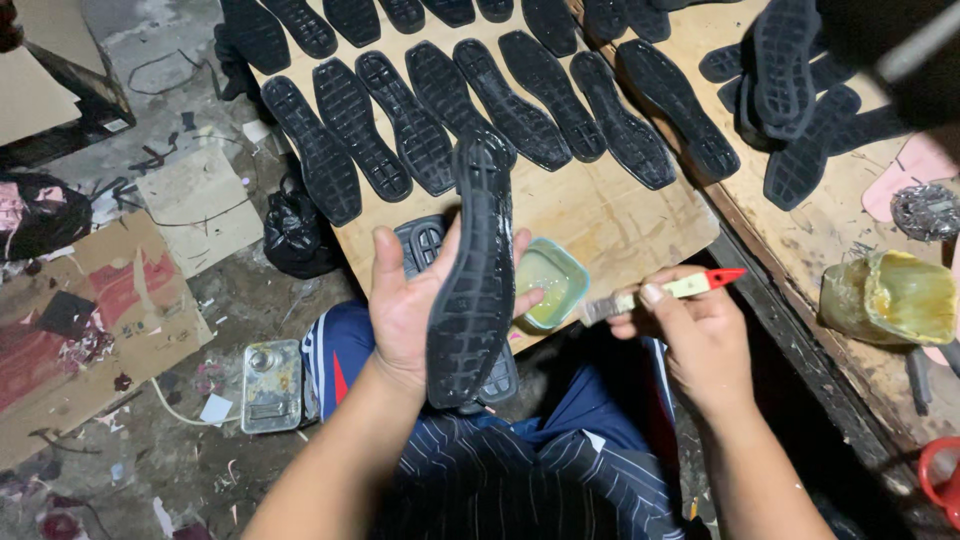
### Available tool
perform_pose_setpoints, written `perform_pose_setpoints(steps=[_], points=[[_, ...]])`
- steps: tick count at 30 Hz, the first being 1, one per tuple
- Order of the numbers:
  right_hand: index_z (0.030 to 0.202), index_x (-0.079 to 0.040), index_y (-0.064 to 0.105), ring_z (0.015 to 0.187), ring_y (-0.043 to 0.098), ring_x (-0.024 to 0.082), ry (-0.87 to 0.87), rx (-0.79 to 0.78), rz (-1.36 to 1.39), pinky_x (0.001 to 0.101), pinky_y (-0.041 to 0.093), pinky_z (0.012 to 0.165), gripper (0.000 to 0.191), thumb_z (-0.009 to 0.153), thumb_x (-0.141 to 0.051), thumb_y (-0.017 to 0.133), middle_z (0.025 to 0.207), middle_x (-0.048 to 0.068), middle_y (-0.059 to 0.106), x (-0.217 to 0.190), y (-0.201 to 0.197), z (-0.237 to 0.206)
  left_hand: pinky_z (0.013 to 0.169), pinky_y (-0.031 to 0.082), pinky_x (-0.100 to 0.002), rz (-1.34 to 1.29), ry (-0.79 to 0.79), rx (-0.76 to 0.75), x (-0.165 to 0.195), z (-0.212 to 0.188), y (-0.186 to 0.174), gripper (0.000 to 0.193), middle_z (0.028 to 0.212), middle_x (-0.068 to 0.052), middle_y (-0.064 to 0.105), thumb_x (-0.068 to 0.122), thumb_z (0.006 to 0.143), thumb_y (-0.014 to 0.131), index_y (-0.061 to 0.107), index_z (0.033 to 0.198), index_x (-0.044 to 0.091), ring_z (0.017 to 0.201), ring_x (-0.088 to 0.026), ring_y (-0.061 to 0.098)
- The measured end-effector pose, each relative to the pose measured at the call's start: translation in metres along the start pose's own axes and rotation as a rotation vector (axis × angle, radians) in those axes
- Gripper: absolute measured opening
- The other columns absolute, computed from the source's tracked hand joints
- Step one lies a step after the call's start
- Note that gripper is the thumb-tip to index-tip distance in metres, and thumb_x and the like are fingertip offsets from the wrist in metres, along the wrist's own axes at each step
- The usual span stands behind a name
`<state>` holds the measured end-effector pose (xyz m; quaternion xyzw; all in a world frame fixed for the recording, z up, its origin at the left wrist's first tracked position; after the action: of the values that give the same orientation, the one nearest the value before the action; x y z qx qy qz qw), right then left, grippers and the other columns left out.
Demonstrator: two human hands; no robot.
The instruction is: The person sits on the floor and applies glue with a brush onto the textured underside of rubber shoe soles, dipping the brush into a small container of adhesive. They coat one sole at a time, turning each over to cover the surface, and set finished soles on the bench among rows of other soles.
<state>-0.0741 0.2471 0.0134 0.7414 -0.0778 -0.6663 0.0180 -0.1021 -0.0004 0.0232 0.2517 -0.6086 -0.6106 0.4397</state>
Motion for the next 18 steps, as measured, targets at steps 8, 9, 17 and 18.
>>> perform_pose_setpoints(steps=[8,9,17,18], points=[[0.117,0.003,0.059,0.090,0.073,0.019,-0.324,0.034,-0.043,0.0340,0.062,0.083,0.019,0.100,-0.004,0.065,0.103,0.014,0.074,-0.041,0.055,-0.005,0.117,0.036,-0.045,0.227,-0.060,-0.098,-0.036,0.007,0.015,0.107,0.156,-0.011,0.045,0.083,0.096,0.042,0.007,0.175,0.020,0.140,-0.028,0.043],[0.115,0.003,0.061,0.090,0.072,0.017,-0.342,0.054,-0.130,0.0313,0.060,0.082,0.017,0.101,-0.005,0.065,0.101,0.012,0.074,-0.043,0.060,-0.005,0.116,0.037,-0.043,0.230,-0.050,-0.090,-0.038,0.007,0.016,0.106,0.155,-0.010,0.045,0.082,0.096,0.041,0.007,0.176,0.021,0.137,-0.026,0.043],[0.104,0.001,0.068,0.075,0.064,0.008,-0.451,0.034,-0.417,0.0239,0.054,0.068,0.009,0.098,-0.006,0.070,0.087,0.006,0.072,-0.048,0.080,-0.027,0.124,0.032,-0.040,0.205,0.008,-0.009,-0.037,0.010,0.008,0.099,0.158,-0.008,0.040,0.077,0.098,0.034,0.007,0.173,0.019,0.143,-0.023,0.042],[0.103,0.001,0.067,0.077,0.065,0.008,-0.482,0.004,-0.422,0.0238,0.054,0.070,0.009,0.098,-0.005,0.070,0.090,0.006,0.072,-0.048,0.083,-0.032,0.124,0.032,-0.040,0.213,0.014,-0.001,-0.037,0.010,0.006,0.100,0.159,-0.008,0.038,0.078,0.097,0.034,0.006,0.173,0.019,0.143,-0.022,0.042]])
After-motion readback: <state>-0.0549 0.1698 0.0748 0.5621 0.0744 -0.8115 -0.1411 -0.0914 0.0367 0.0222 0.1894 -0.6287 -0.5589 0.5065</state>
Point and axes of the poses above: each hand's wrist, its own z-axis towards the middle knuckle, its own y-axis out of the palm, x = y × z, the point moved 5 cm from there along z, towards the middle knuckle
